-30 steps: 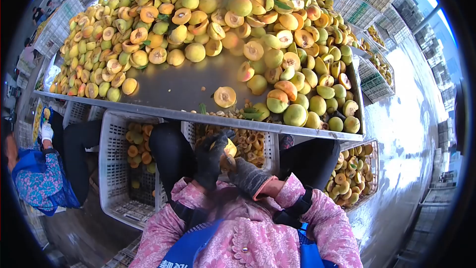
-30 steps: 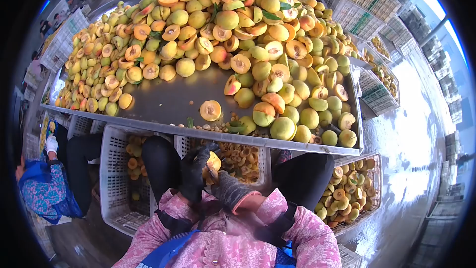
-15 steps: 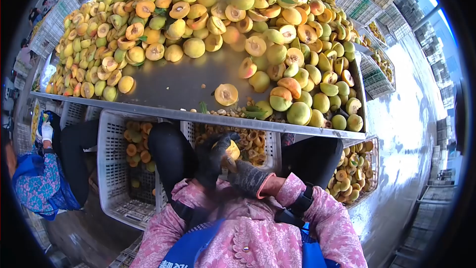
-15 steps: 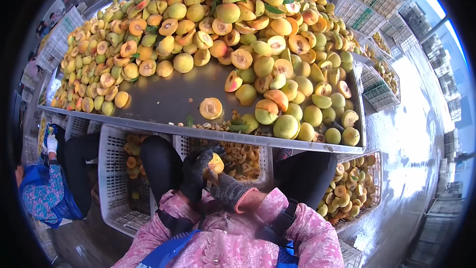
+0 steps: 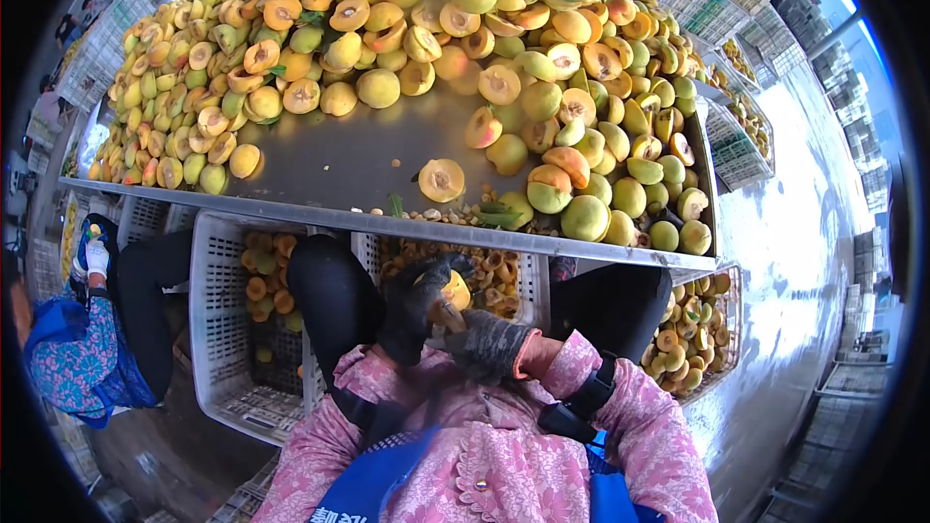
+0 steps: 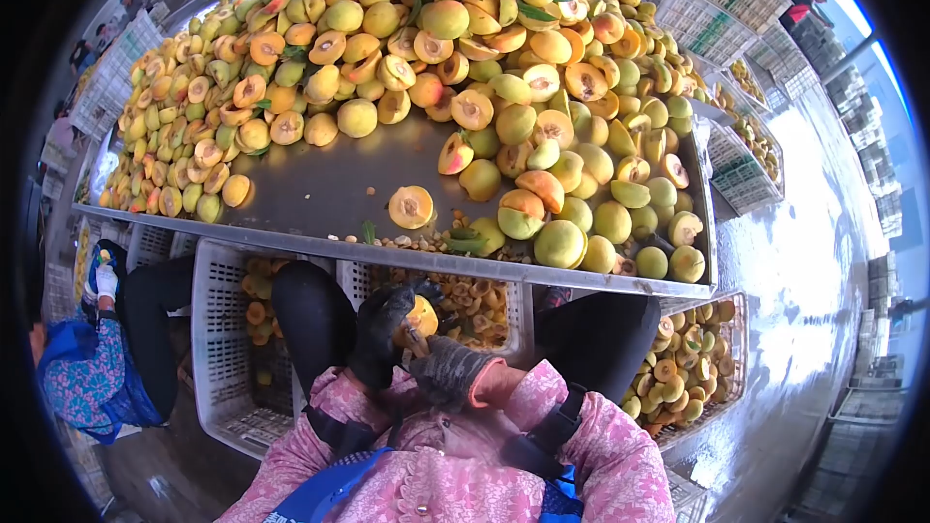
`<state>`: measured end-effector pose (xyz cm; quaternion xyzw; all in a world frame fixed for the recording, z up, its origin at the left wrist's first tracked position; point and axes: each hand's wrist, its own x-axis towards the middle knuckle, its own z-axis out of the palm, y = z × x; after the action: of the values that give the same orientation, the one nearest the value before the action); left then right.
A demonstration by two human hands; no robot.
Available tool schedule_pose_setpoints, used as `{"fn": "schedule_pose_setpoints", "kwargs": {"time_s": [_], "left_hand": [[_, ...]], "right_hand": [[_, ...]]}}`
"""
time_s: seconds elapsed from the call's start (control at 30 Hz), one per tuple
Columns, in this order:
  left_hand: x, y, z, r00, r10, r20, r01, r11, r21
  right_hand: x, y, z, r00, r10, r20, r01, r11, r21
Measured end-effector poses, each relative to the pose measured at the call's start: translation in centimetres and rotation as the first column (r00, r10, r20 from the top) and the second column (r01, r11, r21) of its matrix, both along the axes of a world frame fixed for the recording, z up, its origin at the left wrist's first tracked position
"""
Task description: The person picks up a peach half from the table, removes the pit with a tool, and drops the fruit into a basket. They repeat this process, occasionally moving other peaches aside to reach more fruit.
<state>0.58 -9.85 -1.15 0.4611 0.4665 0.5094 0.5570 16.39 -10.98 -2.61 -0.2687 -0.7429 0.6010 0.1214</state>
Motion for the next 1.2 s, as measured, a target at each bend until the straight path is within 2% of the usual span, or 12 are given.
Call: {"fn": "schedule_pose_setpoints", "kwargs": {"time_s": [0.1,0.2,0.3,0.4,0.6,0.7,0.83,0.9,0.97,1.07,1.13,1.2], "left_hand": [[0.2,-0.2,-1.4,0.999,0.041,-0.028,-0.041,0.999,-0.002],[0.4,-0.3,-2.5,0.98,0.113,-0.161,-0.108,0.993,0.043],[0.9,-0.2,-3.9,0.973,0.231,-0.014,-0.23,0.957,-0.176],[1.0,-0.5,-3.7,0.876,0.237,-0.42,-0.205,0.971,0.119],[1.2,-0.1,-2.9,0.958,0.279,-0.064,-0.285,0.948,-0.138],[0.5,-0.8,-5.1,0.831,0.286,-0.478,-0.194,0.953,0.234],[0.3,-0.2,-5.0,0.778,0.426,-0.461,-0.243,0.882,0.404],[0.5,-0.2,-4.3,0.886,0.396,-0.241,-0.346,0.911,0.225],[0.3,-0.3,-5.0,0.861,0.391,-0.325,-0.313,0.912,0.265],[0.2,-0.2,-4.7,0.805,0.437,-0.4,-0.253,0.864,0.434],[0.3,-0.1,-4.6,0.816,0.44,-0.374,-0.266,0.861,0.434],[0.4,-0.1,-5.0,0.855,0.407,-0.321,-0.299,0.893,0.336]], "right_hand": [[-0.3,-0.6,-4.0,0.995,0.061,0.078,-0.099,0.712,0.695],[-1.1,-0.7,-4.9,0.954,0.04,0.298,-0.261,0.599,0.757],[-2.1,-0.8,-5.4,0.875,-0.017,0.484,-0.391,0.564,0.727],[-3.4,-1.3,-8.2,0.912,-0.28,0.3,0.186,0.933,0.308],[-2.9,0.0,-4.7,0.95,-0.153,0.271,0.052,0.937,0.345],[-2.6,1.1,-1.8,0.917,0.128,0.377,-0.236,0.937,0.256],[-3.1,0.6,-5.8,1.0,-0.002,-0.001,0.002,1.0,0.016],[-3.4,0.5,-3.6,0.995,-0.089,0.035,0.092,0.992,-0.082],[-3.8,0.6,-2.5,0.981,-0.187,0.058,0.196,0.932,-0.306],[-3.9,1.3,0.9,0.955,-0.267,0.13,0.272,0.614,-0.741],[-3.8,1.4,0.6,0.973,-0.222,0.06,0.208,0.742,-0.637],[-3.3,1.2,-2.5,0.995,-0.094,-0.022,0.088,0.979,-0.184]]}}
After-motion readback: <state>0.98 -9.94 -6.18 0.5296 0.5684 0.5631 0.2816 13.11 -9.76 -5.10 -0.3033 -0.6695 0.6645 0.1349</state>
